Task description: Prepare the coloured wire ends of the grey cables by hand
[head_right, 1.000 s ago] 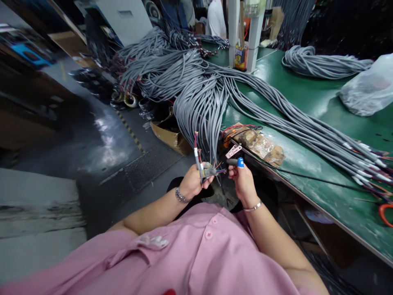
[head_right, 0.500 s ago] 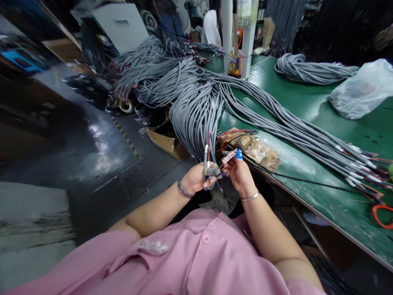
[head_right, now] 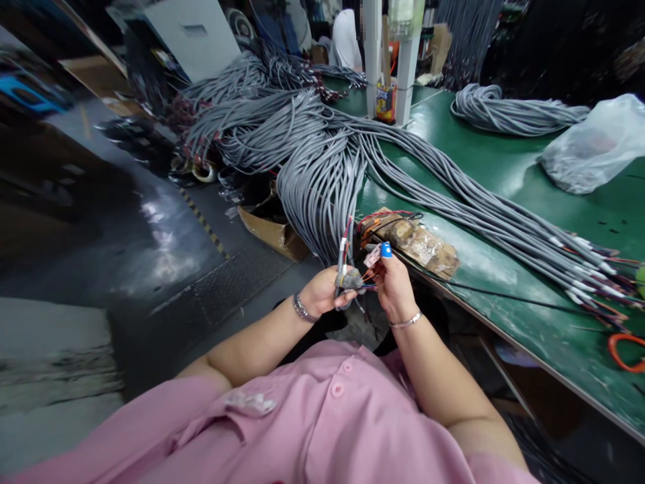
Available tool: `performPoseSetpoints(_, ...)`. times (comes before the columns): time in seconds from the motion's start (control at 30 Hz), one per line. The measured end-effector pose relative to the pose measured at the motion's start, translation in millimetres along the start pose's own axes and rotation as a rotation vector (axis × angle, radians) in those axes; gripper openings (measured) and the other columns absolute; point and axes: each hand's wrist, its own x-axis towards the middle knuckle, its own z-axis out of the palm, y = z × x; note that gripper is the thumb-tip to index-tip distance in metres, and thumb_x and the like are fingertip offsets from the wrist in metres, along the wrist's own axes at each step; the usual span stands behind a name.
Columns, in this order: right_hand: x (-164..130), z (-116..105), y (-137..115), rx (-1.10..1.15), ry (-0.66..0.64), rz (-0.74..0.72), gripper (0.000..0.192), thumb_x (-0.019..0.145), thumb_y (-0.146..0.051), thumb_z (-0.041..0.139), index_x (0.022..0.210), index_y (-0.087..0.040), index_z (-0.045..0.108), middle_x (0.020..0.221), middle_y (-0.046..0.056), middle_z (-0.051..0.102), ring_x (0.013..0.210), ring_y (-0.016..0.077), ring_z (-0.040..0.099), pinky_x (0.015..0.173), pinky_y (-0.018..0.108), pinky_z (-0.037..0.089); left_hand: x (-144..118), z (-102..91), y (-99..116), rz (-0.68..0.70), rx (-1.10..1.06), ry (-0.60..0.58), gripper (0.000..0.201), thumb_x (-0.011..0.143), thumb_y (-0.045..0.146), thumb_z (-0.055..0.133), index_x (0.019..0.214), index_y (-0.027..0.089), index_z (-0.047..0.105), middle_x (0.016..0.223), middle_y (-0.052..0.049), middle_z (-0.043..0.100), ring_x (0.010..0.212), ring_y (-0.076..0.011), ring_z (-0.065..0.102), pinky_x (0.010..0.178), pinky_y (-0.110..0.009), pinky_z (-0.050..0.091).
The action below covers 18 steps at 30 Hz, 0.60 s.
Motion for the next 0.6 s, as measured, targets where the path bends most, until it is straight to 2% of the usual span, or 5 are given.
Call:
performPoseSetpoints(0.17,0,-6,1,-0.008,-0.064,0.047,0.041,0.076,-0.06,0.065,0.078,-0.019,0.065,0.07,0.0,0.065,0.055,0.0104,0.055,0.05,0.022,0.046,-2,1.8,1,0.005,-0.001,0.014,0.02,0.065,0.028,0.069,0.066,0.01,0.063,0.045,-0.003,0.057,0.025,-0.0063,0.039,0.028,-0.017,0.023)
performPoseSetpoints(0.33,1,-15,1,0.009,-0.093,0.161,0.053,0.073,-0.071,0.059,0.082,-0.019,0.065,0.073,0.002,0.066,0.056,0.0115,0.058,0.05,0.023,0.049,-14,6.6,-4,0.071,0.063,0.057,0.02,0.067,0.029,0.069,0.066,0.01,0.062,0.046,-0.003,0.058,0.026,-0.0067,0.041,0.028,-0.017,0.022)
performPoseSetpoints(0.43,-1,-15,-2,-0.008,-0.123,0.149,0.045,0.074,-0.063,0.065,0.083,-0.019,0.066,0.076,0.002,0.066,0.058,0.0107,0.058,0.052,0.022,0.05,-21,10.8,-8,0.122,0.094,0.109,0.022,0.07,0.031,0.068,0.067,0.01,0.062,0.047,-0.002,0.058,0.027,-0.0066,0.042,0.028,-0.017,0.024)
performPoseSetpoints(0.53,-3,-13,-5,-0.059,-0.119,0.061,0.03,0.076,-0.047,0.071,0.083,-0.018,0.066,0.074,0.0,0.064,0.059,0.0088,0.055,0.052,0.02,0.048,-23,13.4,-7,0.154,0.067,0.156,0.026,0.07,0.035,0.069,0.068,0.01,0.062,0.047,-0.001,0.057,0.028,-0.006,0.041,0.029,-0.018,0.025)
performPoseSetpoints(0.6,-4,-14,-4,-0.085,-0.096,0.003,0.028,0.078,-0.046,0.069,0.084,-0.019,0.067,0.074,-0.001,0.063,0.058,0.0083,0.054,0.052,0.02,0.047,-22,13.8,-6,0.151,0.027,0.164,0.027,0.068,0.035,0.071,0.069,0.01,0.062,0.047,-0.001,0.057,0.028,-0.0057,0.04,0.03,-0.018,0.025)
